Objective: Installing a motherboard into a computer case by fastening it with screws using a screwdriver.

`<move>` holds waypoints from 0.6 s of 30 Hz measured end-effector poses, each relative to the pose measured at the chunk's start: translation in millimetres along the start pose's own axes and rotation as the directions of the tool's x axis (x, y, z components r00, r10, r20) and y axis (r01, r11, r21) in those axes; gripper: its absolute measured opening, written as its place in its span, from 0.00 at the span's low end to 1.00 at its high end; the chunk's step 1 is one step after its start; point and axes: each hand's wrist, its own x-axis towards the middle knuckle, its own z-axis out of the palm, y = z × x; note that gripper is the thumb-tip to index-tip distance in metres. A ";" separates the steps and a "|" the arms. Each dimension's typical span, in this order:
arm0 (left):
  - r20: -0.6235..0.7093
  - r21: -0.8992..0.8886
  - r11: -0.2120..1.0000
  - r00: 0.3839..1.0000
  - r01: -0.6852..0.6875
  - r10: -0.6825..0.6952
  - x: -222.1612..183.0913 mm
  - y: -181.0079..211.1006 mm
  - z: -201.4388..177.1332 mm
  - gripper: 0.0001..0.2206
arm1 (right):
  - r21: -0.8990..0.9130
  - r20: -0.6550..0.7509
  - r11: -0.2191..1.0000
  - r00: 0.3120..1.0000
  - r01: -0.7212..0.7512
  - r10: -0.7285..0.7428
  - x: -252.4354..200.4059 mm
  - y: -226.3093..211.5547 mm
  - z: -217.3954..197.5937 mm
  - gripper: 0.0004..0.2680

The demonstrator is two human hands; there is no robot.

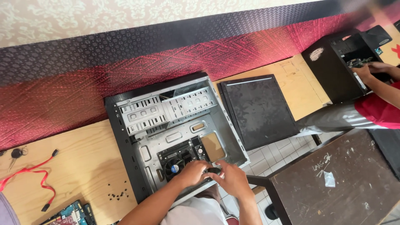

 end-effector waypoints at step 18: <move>-0.002 0.095 0.995 1.000 0.017 -0.017 1.5 1.6 0.3 0.21 | -0.212 0.120 0.969 0.987 0.130 -0.106 15.2 -3.9 5.5 0.16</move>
